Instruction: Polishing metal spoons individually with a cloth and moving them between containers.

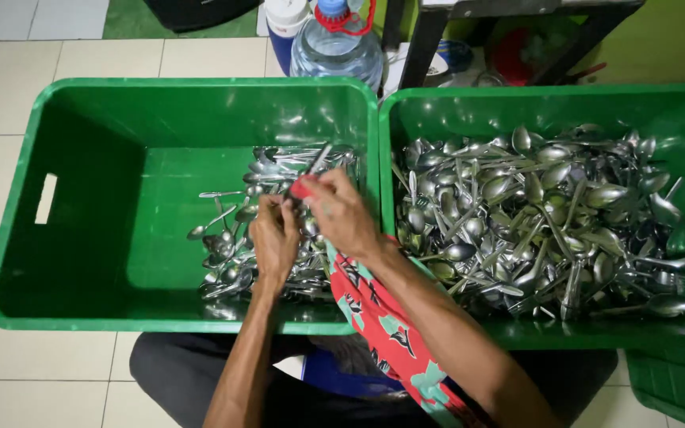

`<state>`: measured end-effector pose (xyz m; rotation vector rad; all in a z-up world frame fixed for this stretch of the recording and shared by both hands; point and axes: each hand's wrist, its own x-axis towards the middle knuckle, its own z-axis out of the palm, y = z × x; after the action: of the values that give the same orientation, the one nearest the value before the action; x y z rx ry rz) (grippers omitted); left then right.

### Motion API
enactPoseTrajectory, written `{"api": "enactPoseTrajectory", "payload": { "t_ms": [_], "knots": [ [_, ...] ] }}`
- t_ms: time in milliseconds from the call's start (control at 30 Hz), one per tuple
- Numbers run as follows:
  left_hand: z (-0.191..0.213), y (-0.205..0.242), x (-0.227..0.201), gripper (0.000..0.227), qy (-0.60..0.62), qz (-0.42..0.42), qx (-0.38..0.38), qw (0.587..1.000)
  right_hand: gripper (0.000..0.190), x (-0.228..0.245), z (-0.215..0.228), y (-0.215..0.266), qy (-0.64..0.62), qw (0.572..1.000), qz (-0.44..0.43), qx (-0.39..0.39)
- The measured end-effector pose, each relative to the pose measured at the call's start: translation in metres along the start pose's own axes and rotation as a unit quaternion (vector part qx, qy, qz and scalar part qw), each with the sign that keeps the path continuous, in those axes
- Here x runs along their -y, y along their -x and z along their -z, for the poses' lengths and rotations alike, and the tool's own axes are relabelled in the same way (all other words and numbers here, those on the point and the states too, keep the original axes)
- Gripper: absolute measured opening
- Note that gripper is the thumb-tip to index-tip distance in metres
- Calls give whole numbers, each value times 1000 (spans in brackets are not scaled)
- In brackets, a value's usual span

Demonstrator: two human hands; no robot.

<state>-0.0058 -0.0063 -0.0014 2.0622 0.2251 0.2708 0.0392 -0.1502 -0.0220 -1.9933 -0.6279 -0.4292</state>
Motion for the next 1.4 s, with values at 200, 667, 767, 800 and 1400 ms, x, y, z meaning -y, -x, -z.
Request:
{"api": "enactPoseTrajectory", "payload": {
  "t_ms": [200,667,767,800,1400],
  "knots": [
    [-1,9,-5,11,13,-44,24,999,18,8,5,-14,186,982,-6,38],
    [-4,10,15,13,88,18,-40,995,15,-24,-4,-22,246,960,3,-133],
    [-1,8,15,14,165,51,-60,983,26,-5,11,-17,116,970,-171,-127],
    [0,6,12,13,223,67,-61,971,32,5,17,-16,0,942,-326,-79],
    [12,10,33,12,-64,-37,-60,995,24,7,42,-23,-215,893,-322,-230]
  ]
}}
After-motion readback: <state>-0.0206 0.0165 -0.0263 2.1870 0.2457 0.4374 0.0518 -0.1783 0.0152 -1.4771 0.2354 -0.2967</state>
